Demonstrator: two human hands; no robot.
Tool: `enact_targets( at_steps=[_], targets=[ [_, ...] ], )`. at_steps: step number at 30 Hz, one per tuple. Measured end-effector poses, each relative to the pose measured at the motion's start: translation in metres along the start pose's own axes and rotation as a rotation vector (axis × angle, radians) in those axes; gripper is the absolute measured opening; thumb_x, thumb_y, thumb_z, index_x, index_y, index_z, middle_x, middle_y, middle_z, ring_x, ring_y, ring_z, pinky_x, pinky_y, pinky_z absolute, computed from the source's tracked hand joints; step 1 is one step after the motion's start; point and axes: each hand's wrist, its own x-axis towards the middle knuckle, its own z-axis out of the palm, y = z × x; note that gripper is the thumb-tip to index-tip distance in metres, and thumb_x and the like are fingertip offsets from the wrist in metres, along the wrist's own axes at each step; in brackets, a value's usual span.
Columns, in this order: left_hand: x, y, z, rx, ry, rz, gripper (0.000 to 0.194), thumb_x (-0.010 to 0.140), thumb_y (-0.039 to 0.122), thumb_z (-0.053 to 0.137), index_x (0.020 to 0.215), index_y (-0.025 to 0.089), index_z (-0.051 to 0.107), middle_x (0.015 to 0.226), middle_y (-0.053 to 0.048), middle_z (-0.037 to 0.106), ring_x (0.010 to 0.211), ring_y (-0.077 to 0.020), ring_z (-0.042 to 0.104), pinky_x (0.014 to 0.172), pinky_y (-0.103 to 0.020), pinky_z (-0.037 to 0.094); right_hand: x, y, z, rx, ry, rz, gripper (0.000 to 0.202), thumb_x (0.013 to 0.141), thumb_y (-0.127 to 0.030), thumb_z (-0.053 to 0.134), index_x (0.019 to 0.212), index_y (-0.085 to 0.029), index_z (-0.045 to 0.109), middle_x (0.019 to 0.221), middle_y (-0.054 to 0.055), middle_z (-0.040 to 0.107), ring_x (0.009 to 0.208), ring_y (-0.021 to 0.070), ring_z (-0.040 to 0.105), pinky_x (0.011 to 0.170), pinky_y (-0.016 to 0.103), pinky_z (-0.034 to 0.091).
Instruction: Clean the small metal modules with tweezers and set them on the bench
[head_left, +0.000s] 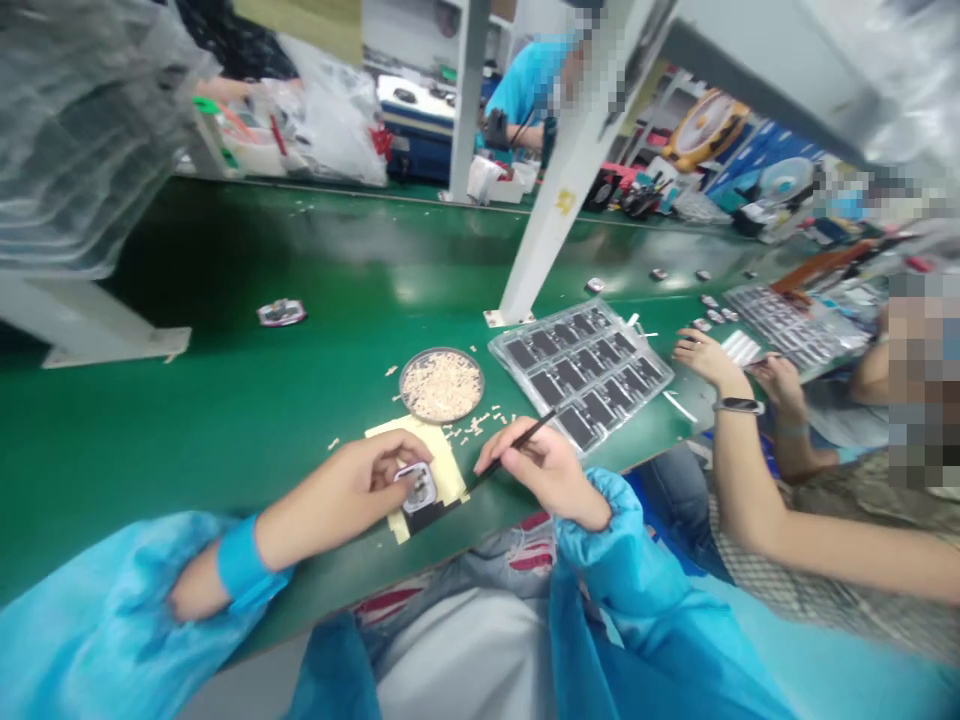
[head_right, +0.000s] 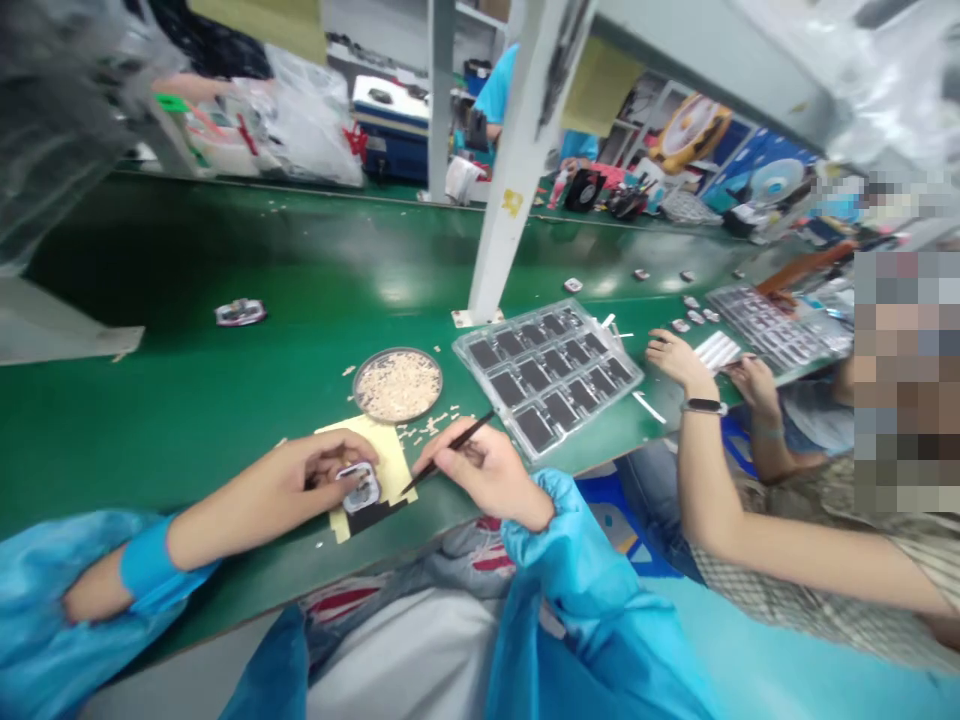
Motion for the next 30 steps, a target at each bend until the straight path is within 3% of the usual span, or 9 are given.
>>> enact_targets(
  at_steps=[3, 5, 7, 9, 13, 19, 24, 27, 30],
  targets=[
    [-0.002, 0.002, -0.004, -0.147, 0.068, -0.050, 0.039, 0.073, 0.037, 0.076, 0.108, 0.023, 0.071, 0.105, -0.008, 0.074, 0.090, -0.0281, 0.069, 0.078, -0.033, 0.055, 0.005, -0.031, -0.036, -0.130, 0.119, -0.082, 0.036, 0.102, -0.051, 0.046, 0.086, -0.021, 0.056, 0.087, 0.007, 0.073, 0.081, 0.0200, 0.070, 0.079, 0.038, 0.057],
    [-0.003, 0.007, -0.009, -0.224, 0.113, -0.081, 0.045, 0.066, 0.044, 0.082, 0.106, 0.025, 0.074, 0.110, -0.008, 0.075, 0.095, -0.0303, 0.069, 0.082, -0.034, 0.055, 0.019, -0.052, -0.075, -0.351, 0.347, -0.138, 0.039, 0.101, -0.054, 0.044, 0.086, -0.021, 0.058, 0.077, 0.003, 0.069, 0.069, 0.0174, 0.066, 0.069, 0.033, 0.055],
    [-0.005, 0.013, -0.013, -0.297, 0.163, -0.118, 0.047, 0.062, 0.052, 0.084, 0.101, 0.026, 0.076, 0.096, -0.007, 0.076, 0.084, -0.0281, 0.068, 0.072, -0.031, 0.055, 0.041, -0.067, -0.119, -0.756, 0.679, -0.095, 0.037, 0.101, -0.051, 0.045, 0.094, -0.020, 0.065, 0.083, 0.004, 0.070, 0.077, 0.0174, 0.067, 0.074, 0.030, 0.053],
    [-0.007, 0.020, -0.014, -0.369, 0.201, -0.150, 0.048, 0.062, 0.058, 0.083, 0.097, 0.027, 0.075, 0.080, -0.004, 0.072, 0.070, -0.0231, 0.062, 0.059, -0.029, 0.051, 0.066, -0.074, -0.160, -1.147, 0.820, 0.224, 0.030, 0.099, -0.044, 0.049, 0.101, -0.022, 0.069, 0.100, 0.005, 0.073, 0.096, 0.0189, 0.068, 0.087, 0.029, 0.050],
    [-0.007, 0.025, -0.010, -0.422, 0.230, -0.126, 0.043, 0.065, 0.057, 0.084, 0.090, 0.025, 0.069, 0.069, 0.000, 0.065, 0.060, -0.0166, 0.051, 0.052, -0.025, 0.041, 0.111, -0.062, -0.210, -1.208, 0.861, 0.494, 0.025, 0.081, -0.036, 0.075, 0.092, -0.014, 0.072, 0.105, 0.017, 0.074, 0.107, 0.0303, 0.068, 0.092, 0.036, 0.049],
    [-0.003, 0.019, -0.005, -0.332, 0.265, -0.136, 0.055, 0.067, 0.058, 0.083, 0.105, 0.020, 0.070, 0.066, 0.000, 0.063, 0.057, -0.0154, 0.048, 0.050, -0.024, 0.037, 0.134, -0.043, -0.225, -1.183, 0.875, 0.591, 0.043, 0.069, -0.033, 0.087, 0.101, -0.011, 0.068, 0.119, 0.022, 0.069, 0.117, 0.0299, 0.064, 0.096, 0.036, 0.049],
    [-0.004, 0.021, -0.005, -0.396, 0.242, -0.155, 0.053, 0.064, 0.060, 0.083, 0.095, 0.019, 0.072, 0.072, -0.002, 0.067, 0.060, -0.0153, 0.055, 0.051, -0.021, 0.042, 0.131, -0.044, -0.230, -1.100, 0.854, 0.536, 0.035, 0.067, -0.023, 0.085, 0.094, -0.011, 0.068, 0.108, 0.017, 0.073, 0.106, 0.0261, 0.067, 0.091, 0.033, 0.050],
    [-0.006, 0.021, -0.005, -0.401, 0.204, -0.171, 0.048, 0.067, 0.062, 0.081, 0.086, 0.019, 0.071, 0.071, -0.002, 0.067, 0.060, -0.0148, 0.056, 0.054, -0.022, 0.047, 0.122, -0.046, -0.220, -1.025, 0.834, 0.407, 0.027, 0.073, -0.022, 0.078, 0.096, -0.010, 0.069, 0.103, 0.014, 0.074, 0.099, 0.0225, 0.068, 0.089, 0.032, 0.051],
    [-0.008, 0.017, -0.002, -0.372, 0.158, -0.125, 0.044, 0.073, 0.060, 0.077, 0.084, 0.018, 0.071, 0.068, -0.002, 0.066, 0.055, -0.0136, 0.054, 0.052, -0.022, 0.046, 0.103, -0.048, -0.189, -0.926, 0.778, 0.233, 0.039, 0.078, -0.028, 0.075, 0.113, -0.011, 0.067, 0.103, 0.010, 0.076, 0.091, 0.0175, 0.069, 0.085, 0.029, 0.053]
  ],
)
